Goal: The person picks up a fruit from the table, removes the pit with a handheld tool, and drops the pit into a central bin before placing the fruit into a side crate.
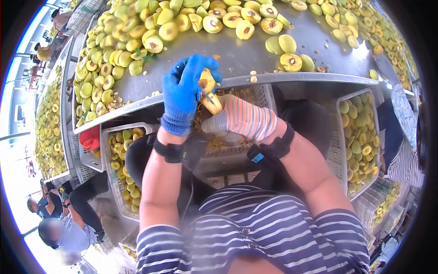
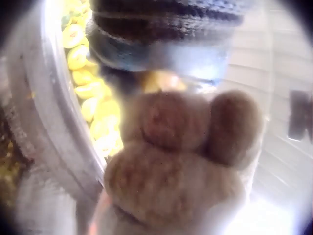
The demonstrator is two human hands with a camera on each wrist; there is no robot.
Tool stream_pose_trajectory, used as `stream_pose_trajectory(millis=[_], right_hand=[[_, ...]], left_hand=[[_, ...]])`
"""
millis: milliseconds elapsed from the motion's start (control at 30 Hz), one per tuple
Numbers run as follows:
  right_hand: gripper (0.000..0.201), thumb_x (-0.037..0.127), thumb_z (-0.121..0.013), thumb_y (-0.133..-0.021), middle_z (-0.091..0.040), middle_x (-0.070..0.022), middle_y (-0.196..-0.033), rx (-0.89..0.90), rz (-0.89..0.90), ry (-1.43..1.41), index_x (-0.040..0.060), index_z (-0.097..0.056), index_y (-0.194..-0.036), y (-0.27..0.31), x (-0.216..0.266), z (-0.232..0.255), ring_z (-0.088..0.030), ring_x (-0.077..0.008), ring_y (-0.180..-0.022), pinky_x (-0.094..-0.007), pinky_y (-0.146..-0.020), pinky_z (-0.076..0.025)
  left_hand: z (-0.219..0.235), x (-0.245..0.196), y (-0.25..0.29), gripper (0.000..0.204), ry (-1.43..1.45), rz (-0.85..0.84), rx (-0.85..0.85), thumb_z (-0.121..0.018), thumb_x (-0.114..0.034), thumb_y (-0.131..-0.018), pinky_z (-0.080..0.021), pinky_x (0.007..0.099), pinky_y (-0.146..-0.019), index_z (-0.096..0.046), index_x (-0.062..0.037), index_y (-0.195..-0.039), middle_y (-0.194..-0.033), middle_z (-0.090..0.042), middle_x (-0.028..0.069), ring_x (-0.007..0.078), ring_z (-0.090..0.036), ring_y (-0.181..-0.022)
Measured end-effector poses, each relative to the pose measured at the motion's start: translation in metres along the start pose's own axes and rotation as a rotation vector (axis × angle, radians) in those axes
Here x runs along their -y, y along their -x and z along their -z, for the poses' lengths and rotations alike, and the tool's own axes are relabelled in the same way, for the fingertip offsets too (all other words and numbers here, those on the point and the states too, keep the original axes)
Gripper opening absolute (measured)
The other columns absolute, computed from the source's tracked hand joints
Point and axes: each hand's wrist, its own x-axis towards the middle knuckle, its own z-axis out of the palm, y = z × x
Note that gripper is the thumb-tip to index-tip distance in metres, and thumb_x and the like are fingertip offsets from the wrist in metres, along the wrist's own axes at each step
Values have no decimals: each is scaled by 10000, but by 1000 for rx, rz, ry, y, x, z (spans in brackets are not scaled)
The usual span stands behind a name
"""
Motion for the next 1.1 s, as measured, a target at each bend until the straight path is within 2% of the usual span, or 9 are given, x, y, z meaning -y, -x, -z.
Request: stream_pose_trajectory(millis=[200, 367, 433, 533, 600, 667, 767, 933, 1100], right_hand=[[153, 160, -731, -774, -481, 4, -545, 128, -78, -168, 84, -603, -742, 14, -13, 13, -426, -102, -428, -283, -400, -301], [179, 204, -728, -773, -584, -17, -652, 226, 32, 236, 66, -657, -862, 33, -8, 14, -533, -140, -525, -303, -479, -406], [232, 223, -721, -781, -696, -91, -770, 77, 259, 747, 68, -693, -951, 33, -23, 17, -662, -255, -680, -384, -610, -495], [241, 201, -665, -848, -727, -143, -944, -33, -294, 1355, 80, -714, -1050, 42, -16, 17, -701, -307, -930, -404, -767, -538], [226, 167, -566, -910, -729, -155, -957, -12, -154, 1331, 61, -702, -1056, 61, -1, 15, -708, -312, -926, -428, -757, -549], [223, 162, -566, -903, -726, -172, -944, -47, -37, 1325, 45, -693, -1043, 63, 5, 10, -711, -322, -907, -429, -754, -549], [198, 140, -608, -852, -724, -175, -894, -7, 51, 1259, 32, -680, -1001, 67, 0, 15, -714, -332, -874, -429, -710, -551], [155, 115, -611, -829, -712, -172, -824, -51, 46, 1215, 35, -659, -953, 78, 0, 34, -710, -343, -813, -438, -641, -537], [103, 123, -614, -771, -628, -146, -645, -258, 201, 1206, 42, -600, -833, 82, -29, 52, -652, -323, -592, -418, -494, -480]], left_hand=[[-11, 6, 12, 395, 399, 58, 85, -554, -337, -970, -566, 326, -694, -621, 32, -1097, -956, -688, 164, 236, -690, -859], [-4, -14, 41, 337, 512, 7, -211, -560, -270, -973, -593, 378, -723, -582, 15, -1152, -1007, -673, 169, 245, -684, -899], [15, -25, 68, 278, 304, -49, -375, -598, -181, -950, -588, 379, -758, -589, 20, -1142, -1011, -675, 159, 238, -680, -916], [126, -15, 104, 303, -398, 20, -364, -648, -159, -921, -544, 345, -842, -624, 18, -1166, -1068, -680, 135, 221, -674, -946], [170, -16, 112, 366, -1087, 159, -430, -663, -203, -920, -509, 320, -885, -633, 11, -1216, -1134, -675, 122, 211, -669, -953], [168, -10, 85, 416, -1023, 65, -412, -670, -228, -918, -507, 322, -889, -612, 14, -1250, -1179, -664, 131, 209, -667, -972], [77, -27, 5, 458, -795, -106, -250, -676, -236, -918, -510, 315, -863, -577, -24, -1312, -1190, -662, 114, 194, -655, -976], [-50, 6, -131, 613, -896, 70, 65, -673, -484, -823, -512, 395, -824, -568, -149, -1326, -959, -710, 155, 279, -685, -831], [-69, 63, -184, 469, -1029, -219, 199, -734, -366, -745, -512, 420, -865, -653, -126, -1139, -1036, -706, 160, 335, -670, -983]])
